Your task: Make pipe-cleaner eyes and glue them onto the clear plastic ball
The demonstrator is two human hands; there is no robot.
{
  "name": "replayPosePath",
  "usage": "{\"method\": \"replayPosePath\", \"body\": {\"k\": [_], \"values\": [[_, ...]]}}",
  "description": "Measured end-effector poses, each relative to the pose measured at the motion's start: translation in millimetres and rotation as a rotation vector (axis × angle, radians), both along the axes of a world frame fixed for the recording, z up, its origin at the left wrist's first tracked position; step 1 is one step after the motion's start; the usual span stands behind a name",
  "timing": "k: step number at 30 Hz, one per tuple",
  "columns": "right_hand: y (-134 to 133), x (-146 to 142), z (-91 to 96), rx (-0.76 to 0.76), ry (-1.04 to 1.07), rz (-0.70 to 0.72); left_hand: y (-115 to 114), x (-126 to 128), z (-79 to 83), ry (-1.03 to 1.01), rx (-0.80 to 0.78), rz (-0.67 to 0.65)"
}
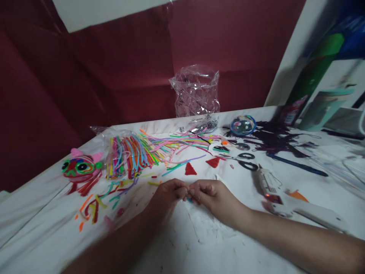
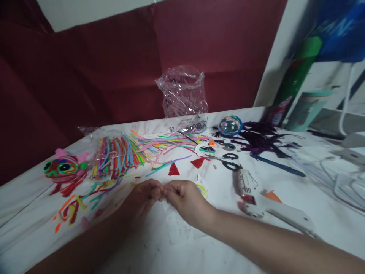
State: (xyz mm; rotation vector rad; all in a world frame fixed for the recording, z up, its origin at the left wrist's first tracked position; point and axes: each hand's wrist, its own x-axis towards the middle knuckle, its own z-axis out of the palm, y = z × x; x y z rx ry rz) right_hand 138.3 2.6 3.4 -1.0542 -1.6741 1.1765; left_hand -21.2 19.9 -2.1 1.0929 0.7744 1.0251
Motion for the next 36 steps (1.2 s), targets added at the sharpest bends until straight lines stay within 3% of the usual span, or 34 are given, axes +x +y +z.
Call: {"method": "replayPosePath", "body": {"k": [5,8,12,15,19,22,25,30,32,36], "values": [[-2.5,3.8,-1.4,0.129,-0.119,-0.03,0.4,-4.7,0.5,0.199,0.094,-0.008],[-5.7,4.2,-0.4,0.099,-0.114,-0.048,0.8,-4.9,-1.2,0.249,0.122,-0.043],[-6.2,7.0,6.7,0.019,0.06,-0.028,3.9,-5.1,-4.5,0.281,0.118,-0.039],[3.6,15.2,11.5,0.047,0.125,-0.131,6.8,-5.0,-5.8,0.225,0.093,0.014],[28.5,33.1,6.7,0.149,0.051,-0.351,6.4,-4.2,-3.6,0.085,0.105,0.087],[41.1,44.0,1.4,0.183,-0.041,-0.418,5.8,-4.9,-2.1,0.152,0.13,0.144],[40.4,45.9,-0.9,0.277,-0.185,-0.346,8.2,-6.3,-2.7,0.265,0.152,0.202],[26.6,33.3,-13.4,0.585,-0.561,-0.002,10.3,-5.6,-3.7,0.499,0.209,0.224],[23.6,28.4,-20.6,0.628,-0.614,0.01,8.3,-4.1,-3.5,0.599,0.251,0.18],[22.0,23.1,-26.9,0.572,-0.672,0.001,4.4,-1.8,-2.9,0.667,0.322,0.143]]}}
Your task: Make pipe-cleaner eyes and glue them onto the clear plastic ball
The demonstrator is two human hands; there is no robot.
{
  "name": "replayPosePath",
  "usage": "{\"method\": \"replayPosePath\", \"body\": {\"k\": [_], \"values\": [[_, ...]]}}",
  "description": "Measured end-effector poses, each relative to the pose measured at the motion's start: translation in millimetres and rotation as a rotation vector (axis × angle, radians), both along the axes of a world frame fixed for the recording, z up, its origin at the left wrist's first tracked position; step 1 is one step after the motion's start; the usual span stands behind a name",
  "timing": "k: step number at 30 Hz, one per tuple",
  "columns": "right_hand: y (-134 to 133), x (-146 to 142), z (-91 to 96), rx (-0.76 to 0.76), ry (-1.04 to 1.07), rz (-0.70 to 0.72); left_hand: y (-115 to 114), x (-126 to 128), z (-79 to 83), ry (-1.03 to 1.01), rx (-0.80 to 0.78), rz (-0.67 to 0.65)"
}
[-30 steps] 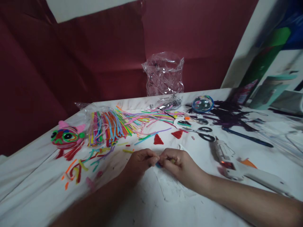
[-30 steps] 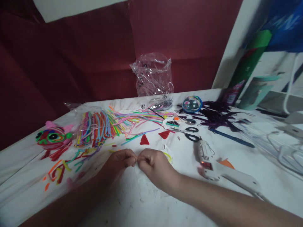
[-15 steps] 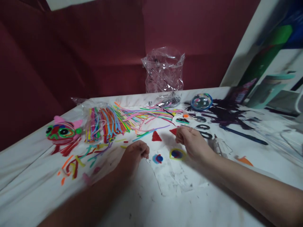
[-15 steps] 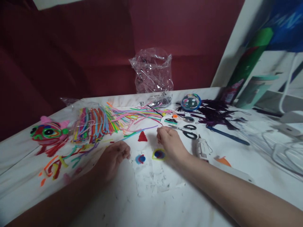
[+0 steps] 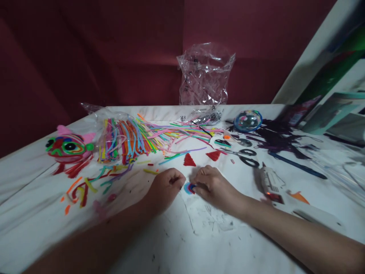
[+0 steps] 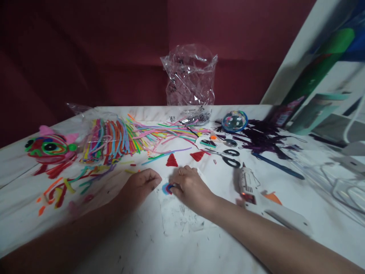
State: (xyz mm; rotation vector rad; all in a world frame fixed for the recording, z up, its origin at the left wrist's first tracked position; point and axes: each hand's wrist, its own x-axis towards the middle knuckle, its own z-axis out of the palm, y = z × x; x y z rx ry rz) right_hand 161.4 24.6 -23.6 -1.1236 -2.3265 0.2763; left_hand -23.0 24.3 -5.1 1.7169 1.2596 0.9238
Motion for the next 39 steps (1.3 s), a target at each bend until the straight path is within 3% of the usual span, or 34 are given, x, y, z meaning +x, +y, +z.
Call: {"method": "replayPosePath", "body": {"k": [4,8,13,16,20,30,35,39], "values": [[-1.5,-0.8,1.6,-0.047,0.003,-0.034,-0.3,-0.3,1.5,0.007,0.023,0.002],[-4.9,-0.3,5.0,-0.012,0.075,0.04,0.1,-1.2,2.7,-0.013,0.024,0.009],[-6.9,-1.8,6.1,0.069,-0.13,0.124,0.6,-1.2,-2.2,-0.045,0.043,-0.017],[-4.5,-0.8,2.9,-0.005,-0.013,0.113,1.1,-2.2,-6.4,-0.03,0.074,-0.03],[-0.1,3.0,1.5,-0.059,0.16,0.056,1.8,-3.8,-11.1,0.105,0.232,-0.044],[-3.4,0.8,0.3,0.075,-0.104,0.109,3.8,-4.9,-27.8,0.346,0.454,-0.211],[1.9,-6.4,1.3,-0.014,-0.129,0.029,4.1,-5.1,-27.0,0.423,0.482,-0.24],[8.6,-3.4,0.3,-0.14,0.079,0.034,4.4,-5.2,-23.7,0.473,0.463,-0.255]]}}
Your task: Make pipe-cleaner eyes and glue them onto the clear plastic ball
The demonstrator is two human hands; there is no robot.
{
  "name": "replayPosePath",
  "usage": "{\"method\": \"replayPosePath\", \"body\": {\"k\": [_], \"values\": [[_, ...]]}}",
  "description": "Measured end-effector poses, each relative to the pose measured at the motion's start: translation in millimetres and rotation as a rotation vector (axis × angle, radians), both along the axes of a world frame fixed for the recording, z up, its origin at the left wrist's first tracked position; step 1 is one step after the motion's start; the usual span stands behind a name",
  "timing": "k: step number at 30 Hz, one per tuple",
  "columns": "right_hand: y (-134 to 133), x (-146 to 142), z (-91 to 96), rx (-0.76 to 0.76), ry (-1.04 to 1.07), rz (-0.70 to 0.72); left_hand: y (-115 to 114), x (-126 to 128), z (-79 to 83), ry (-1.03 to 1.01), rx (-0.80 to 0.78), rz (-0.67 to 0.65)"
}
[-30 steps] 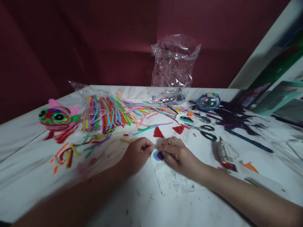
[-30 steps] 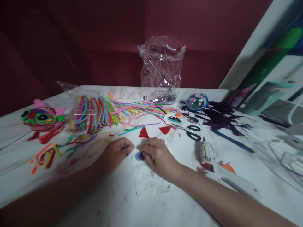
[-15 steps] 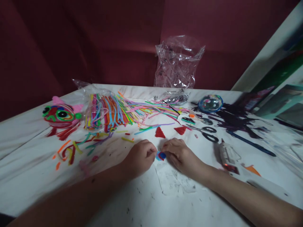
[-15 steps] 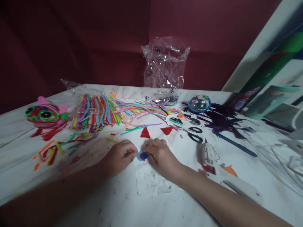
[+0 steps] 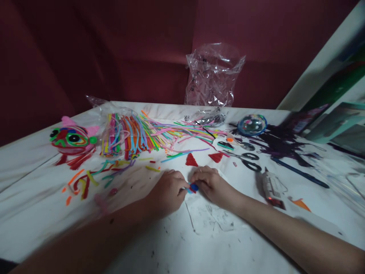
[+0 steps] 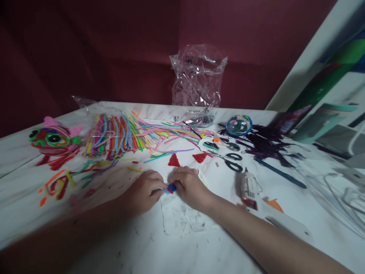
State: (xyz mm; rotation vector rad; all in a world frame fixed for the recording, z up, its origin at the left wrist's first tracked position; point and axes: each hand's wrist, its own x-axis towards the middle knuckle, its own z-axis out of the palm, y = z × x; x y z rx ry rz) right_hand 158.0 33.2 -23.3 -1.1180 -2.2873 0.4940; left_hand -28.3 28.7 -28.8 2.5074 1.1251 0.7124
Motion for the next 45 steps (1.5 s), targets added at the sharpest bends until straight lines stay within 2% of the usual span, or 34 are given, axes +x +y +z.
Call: {"method": "replayPosePath", "body": {"k": [3,8,10,14,21,29,37,45], "values": [[-0.7,4.1,0.5,0.008,0.07,0.025,0.0,-0.1,1.0,-0.011,-0.013,0.012],[-6.6,2.5,2.0,0.196,-0.181,0.087,-1.9,-0.2,-0.1,-0.014,0.008,-0.004],[-6.2,2.3,3.2,0.185,-0.098,0.067,-2.7,-0.4,0.8,-0.06,0.006,0.01],[-3.7,7.6,8.6,0.165,0.115,0.034,-1.4,-2.1,6.9,-0.198,0.025,0.121],[-12.0,1.1,4.3,0.148,0.055,0.086,2.7,-2.3,10.4,-0.141,0.017,0.158],[-7.7,2.5,-2.7,0.128,-0.018,0.009,4.9,-1.2,0.5,-0.035,-0.015,0.144],[-7.3,3.1,-2.5,0.093,-0.016,0.032,3.9,8.1,5.4,-0.003,-0.074,0.184],[-5.5,3.9,-4.9,0.081,-0.041,0.025,5.6,12.8,6.5,0.034,-0.068,0.184]]}}
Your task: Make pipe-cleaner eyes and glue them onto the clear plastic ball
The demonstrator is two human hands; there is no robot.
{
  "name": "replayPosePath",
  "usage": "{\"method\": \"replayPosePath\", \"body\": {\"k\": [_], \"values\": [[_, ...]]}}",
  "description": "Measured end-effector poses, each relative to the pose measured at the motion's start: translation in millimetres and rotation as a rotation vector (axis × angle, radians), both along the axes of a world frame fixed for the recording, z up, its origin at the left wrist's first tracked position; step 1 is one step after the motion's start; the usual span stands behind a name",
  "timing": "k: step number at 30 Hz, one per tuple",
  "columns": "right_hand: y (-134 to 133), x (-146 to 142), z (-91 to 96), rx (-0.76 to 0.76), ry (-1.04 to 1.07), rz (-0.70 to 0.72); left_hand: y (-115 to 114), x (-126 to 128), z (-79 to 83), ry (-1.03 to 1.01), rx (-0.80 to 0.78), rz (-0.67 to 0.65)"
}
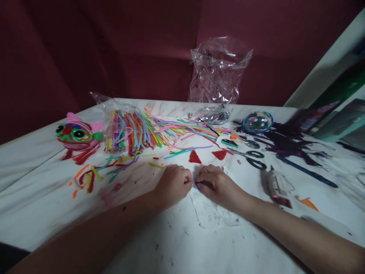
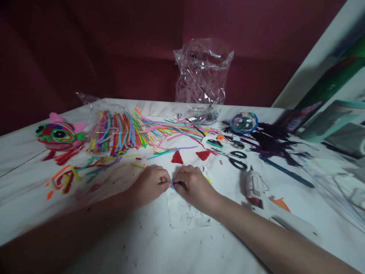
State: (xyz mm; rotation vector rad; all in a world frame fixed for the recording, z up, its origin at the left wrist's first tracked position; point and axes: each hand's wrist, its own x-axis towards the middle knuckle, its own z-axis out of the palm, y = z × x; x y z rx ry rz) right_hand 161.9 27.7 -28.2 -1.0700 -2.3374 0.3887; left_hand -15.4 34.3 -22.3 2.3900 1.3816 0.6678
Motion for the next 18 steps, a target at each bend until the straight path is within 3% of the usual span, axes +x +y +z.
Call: {"method": "replayPosePath", "body": {"k": [5,9,14,18], "values": [[-2.1,0.0,3.9,-0.005,-0.013,0.01,-4.4,-8.0,0.1,0.023,0.034,-0.105],[-2.4,-0.7,6.6,0.012,-0.024,0.02,-12.5,-11.7,5.8,0.269,0.174,-0.276],[-2.1,0.2,7.2,0.003,0.0,0.031,-13.6,-12.2,10.2,0.313,0.166,-0.28],[-1.7,1.8,7.5,-0.016,-0.005,0.031,-14.3,-12.5,7.4,0.383,0.251,-0.372]]}}
